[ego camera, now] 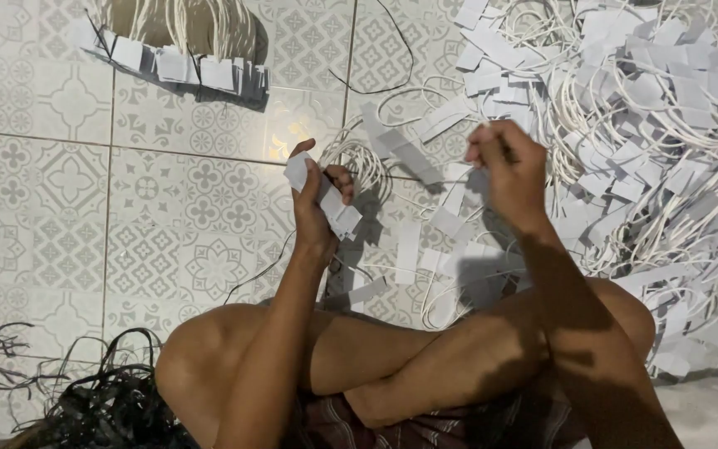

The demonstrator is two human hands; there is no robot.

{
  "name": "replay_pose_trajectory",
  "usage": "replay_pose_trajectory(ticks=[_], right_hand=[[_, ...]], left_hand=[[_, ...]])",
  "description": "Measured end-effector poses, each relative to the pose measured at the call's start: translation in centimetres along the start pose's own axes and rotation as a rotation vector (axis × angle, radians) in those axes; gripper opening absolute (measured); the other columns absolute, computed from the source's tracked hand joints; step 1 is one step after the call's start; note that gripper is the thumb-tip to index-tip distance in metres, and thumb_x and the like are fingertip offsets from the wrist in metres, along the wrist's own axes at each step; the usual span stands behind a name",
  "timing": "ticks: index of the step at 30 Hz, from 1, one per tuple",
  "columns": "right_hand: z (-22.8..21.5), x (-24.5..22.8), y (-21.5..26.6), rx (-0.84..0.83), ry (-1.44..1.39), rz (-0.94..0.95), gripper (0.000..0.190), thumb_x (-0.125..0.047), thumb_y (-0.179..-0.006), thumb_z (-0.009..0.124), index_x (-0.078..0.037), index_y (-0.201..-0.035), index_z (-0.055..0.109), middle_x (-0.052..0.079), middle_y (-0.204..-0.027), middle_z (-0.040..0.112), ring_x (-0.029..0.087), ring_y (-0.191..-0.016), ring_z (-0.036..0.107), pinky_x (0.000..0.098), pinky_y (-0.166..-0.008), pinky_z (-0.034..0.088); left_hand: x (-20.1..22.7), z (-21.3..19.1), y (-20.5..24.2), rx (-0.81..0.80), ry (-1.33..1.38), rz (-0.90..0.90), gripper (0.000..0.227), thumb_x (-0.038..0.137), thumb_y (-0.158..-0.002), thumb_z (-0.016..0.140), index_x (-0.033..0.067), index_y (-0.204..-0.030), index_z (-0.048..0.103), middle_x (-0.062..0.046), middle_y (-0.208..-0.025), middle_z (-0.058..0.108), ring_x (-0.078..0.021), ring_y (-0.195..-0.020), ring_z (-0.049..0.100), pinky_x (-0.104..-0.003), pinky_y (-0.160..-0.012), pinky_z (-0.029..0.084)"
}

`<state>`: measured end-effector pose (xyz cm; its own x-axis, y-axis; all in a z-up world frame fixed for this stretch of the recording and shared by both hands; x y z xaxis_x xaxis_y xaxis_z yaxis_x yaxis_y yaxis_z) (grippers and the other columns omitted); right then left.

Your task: Picking up individual paper tags with attached strings from a pile and organizing them into a bundle.

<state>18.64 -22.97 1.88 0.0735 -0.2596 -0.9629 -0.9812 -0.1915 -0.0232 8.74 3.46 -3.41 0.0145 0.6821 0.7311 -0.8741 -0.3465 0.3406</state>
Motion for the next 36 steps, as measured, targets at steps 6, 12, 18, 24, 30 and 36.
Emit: replay_pose_trajectory(ticks=[6,12,18,24,30,36], right_hand=[[1.4,3.3,1.3,0.039,-0.59,0.446,0.021,-0.027,-0.107,0.057,-0.008,-0.101,0.06,0.006,-0.08,0.064,0.009,-0.071,0.067,0.0173,-0.064,0.058],[6.1,5.9,3.1,-0.159,-0.452,0.583,0.025,-0.025,-0.106,0.059,-0.002,-0.105,0.068,0.017,-0.086,0.07,0.018,-0.066,0.068,0.0248,-0.056,0.054],[4.3,2.6,0.5,-0.306,0.529,0.238,0.026,-0.029,-0.105,0.065,-0.01,-0.122,0.073,0.015,-0.111,0.072,0.032,-0.092,0.071,0.0415,-0.073,0.056],[7.3,4.3,2.7,-0.596,1.003,0.119,0.044,-0.023,-0.1,0.064,-0.011,-0.142,0.061,0.013,-0.125,0.067,0.029,-0.115,0.062,0.0468,-0.094,0.044],[7.6,7.0,2.9,-0.581,1.073,-0.014,0.016,-0.016,-0.099,0.064,-0.008,-0.112,0.07,0.01,-0.09,0.068,0.03,-0.09,0.064,0.0446,-0.081,0.041],[2.6,1.3,0.4,-0.119,0.39,0.031,0.012,-0.011,-0.098,0.073,-0.003,-0.106,0.07,0.019,-0.09,0.072,0.032,-0.082,0.067,0.0427,-0.078,0.051]], left_hand=[[-2.7,1.2,-0.2,-0.218,-0.052,-0.035,0.066,0.058,-0.093,0.065,0.0238,-0.14,0.034,-0.021,-0.105,0.074,-0.0195,-0.092,0.075,-0.022,-0.06,0.054],[-2.3,3.2,1.5,-0.268,-0.155,-0.05,0.056,0.016,-0.095,0.073,0.0163,-0.137,0.037,-0.02,-0.093,0.073,-0.0263,-0.091,0.074,-0.036,-0.085,0.058],[-0.4,0.9,0.4,-0.056,-0.1,0.027,0.037,0.015,-0.102,0.058,0.0153,-0.135,0.04,-0.006,-0.066,0.054,-0.0237,-0.066,0.067,-0.034,-0.07,0.057],[0.2,1.5,0.5,-0.057,-0.175,0.008,0.036,0.024,-0.105,0.055,0.0141,-0.137,0.041,0.0,-0.064,0.045,-0.0167,-0.057,0.057,-0.033,-0.062,0.054],[-0.3,1.7,0.6,-0.094,-0.128,0.014,0.04,0.029,-0.105,0.056,0.0131,-0.137,0.04,-0.002,-0.064,0.044,-0.0169,-0.055,0.054,-0.03,-0.06,0.049],[1.0,0.9,0.3,-0.075,-0.139,0.096,0.048,0.043,-0.103,0.056,0.0187,-0.14,0.035,-0.013,-0.084,0.069,-0.0224,-0.085,0.072,-0.028,-0.068,0.051]])
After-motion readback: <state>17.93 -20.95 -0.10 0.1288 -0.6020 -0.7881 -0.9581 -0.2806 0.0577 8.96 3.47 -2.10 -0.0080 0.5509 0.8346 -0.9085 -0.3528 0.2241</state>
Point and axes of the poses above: each hand's wrist, its own y-axis away from the middle knuckle, its own z-axis out of the palm, x = y × z, the point moved 10 cm from there along -y, towards the middle knuckle
